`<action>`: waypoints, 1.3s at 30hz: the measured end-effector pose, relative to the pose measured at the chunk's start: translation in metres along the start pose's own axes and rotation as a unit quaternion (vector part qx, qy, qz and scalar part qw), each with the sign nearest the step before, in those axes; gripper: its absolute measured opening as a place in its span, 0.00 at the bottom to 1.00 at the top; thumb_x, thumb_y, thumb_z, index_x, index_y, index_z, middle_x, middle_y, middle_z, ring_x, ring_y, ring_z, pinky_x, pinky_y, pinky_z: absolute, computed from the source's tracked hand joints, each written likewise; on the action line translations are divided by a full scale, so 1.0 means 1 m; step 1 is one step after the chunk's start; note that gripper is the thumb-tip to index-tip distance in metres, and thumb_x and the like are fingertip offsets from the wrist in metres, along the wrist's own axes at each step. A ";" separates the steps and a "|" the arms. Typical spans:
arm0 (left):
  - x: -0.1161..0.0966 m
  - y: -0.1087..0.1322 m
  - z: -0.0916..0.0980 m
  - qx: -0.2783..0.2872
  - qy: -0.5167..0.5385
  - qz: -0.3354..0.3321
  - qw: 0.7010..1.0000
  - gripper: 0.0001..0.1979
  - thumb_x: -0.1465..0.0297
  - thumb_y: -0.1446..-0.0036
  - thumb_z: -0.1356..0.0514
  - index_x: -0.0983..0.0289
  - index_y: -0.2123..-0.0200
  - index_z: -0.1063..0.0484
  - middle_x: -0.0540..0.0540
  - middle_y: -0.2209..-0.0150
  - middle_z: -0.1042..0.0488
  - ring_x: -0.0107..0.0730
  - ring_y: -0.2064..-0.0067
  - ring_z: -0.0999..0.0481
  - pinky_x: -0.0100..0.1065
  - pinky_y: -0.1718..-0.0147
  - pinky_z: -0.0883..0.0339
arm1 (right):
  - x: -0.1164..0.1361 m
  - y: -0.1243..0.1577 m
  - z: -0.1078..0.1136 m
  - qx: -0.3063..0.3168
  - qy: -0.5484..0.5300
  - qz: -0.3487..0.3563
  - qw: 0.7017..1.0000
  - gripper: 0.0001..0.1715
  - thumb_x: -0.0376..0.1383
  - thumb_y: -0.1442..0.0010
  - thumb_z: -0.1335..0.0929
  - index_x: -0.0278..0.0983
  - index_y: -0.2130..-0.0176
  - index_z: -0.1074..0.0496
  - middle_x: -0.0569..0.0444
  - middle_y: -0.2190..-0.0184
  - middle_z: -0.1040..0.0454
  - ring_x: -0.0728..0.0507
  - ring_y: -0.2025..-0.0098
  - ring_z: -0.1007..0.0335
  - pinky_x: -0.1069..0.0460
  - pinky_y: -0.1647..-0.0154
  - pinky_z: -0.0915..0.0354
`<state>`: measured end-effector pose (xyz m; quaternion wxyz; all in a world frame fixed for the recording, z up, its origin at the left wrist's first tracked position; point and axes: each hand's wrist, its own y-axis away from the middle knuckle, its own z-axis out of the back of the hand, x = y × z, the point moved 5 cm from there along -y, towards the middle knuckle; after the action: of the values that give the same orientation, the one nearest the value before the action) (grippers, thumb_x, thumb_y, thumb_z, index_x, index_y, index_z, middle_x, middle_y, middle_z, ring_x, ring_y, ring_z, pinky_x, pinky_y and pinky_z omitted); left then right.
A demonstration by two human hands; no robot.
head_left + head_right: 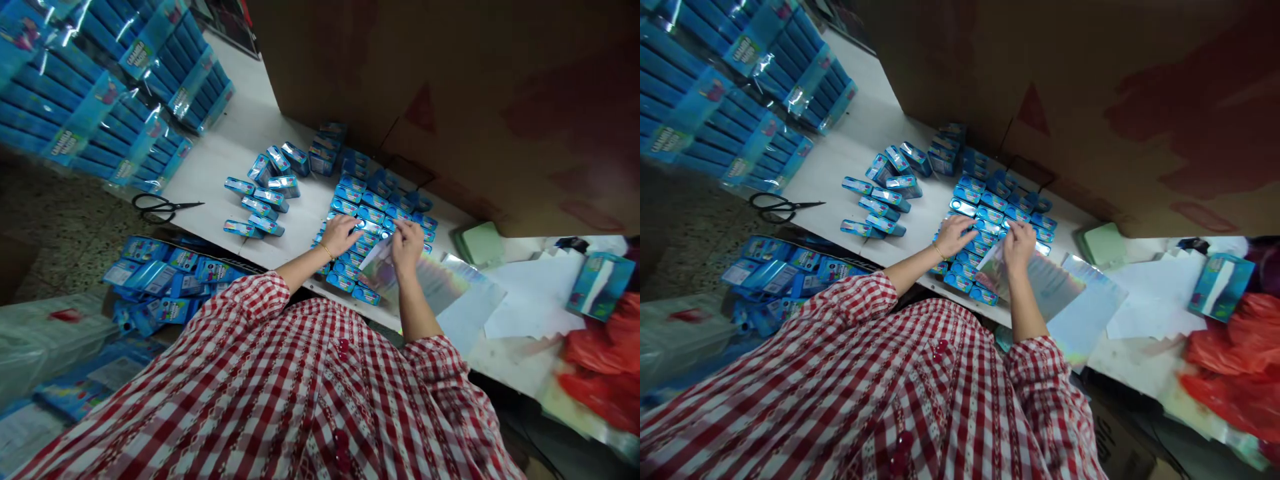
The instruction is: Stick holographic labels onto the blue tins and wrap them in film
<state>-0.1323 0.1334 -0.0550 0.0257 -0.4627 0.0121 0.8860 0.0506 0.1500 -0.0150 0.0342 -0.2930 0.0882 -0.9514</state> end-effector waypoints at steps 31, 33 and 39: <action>-0.016 -0.005 -0.087 -0.004 0.415 0.262 0.871 0.11 0.68 0.59 0.33 0.66 0.72 0.30 0.48 0.77 0.29 0.25 0.75 0.30 0.29 0.72 0.34 | -0.050 0.031 0.004 0.144 0.064 0.126 0.979 0.19 0.36 0.36 0.42 0.38 0.51 0.29 0.47 0.45 0.32 0.41 0.41 0.41 0.44 0.43 0.43; -0.011 -0.007 -0.086 -0.007 0.370 0.260 0.892 0.08 0.69 0.57 0.34 0.66 0.73 0.29 0.49 0.77 0.28 0.27 0.74 0.30 0.30 0.71 0.34 | -0.041 0.032 0.014 0.118 0.030 0.094 0.988 0.17 0.39 0.37 0.41 0.39 0.58 0.26 0.46 0.49 0.29 0.41 0.46 0.37 0.45 0.46 0.40; -0.002 -0.016 -0.063 -0.042 0.198 0.158 0.966 0.03 0.71 0.54 0.36 0.64 0.73 0.25 0.52 0.71 0.25 0.35 0.63 0.27 0.34 0.59 0.34 | -0.008 0.022 0.062 0.027 -0.226 -0.065 0.972 0.11 0.42 0.46 0.33 0.38 0.73 0.26 0.54 0.71 0.27 0.46 0.65 0.31 0.49 0.61 0.34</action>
<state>-0.0788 0.1460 -0.0888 -0.1370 -0.6221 0.0530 0.7691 0.0927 0.1200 0.0264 -0.0004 -0.5048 0.0330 -0.8626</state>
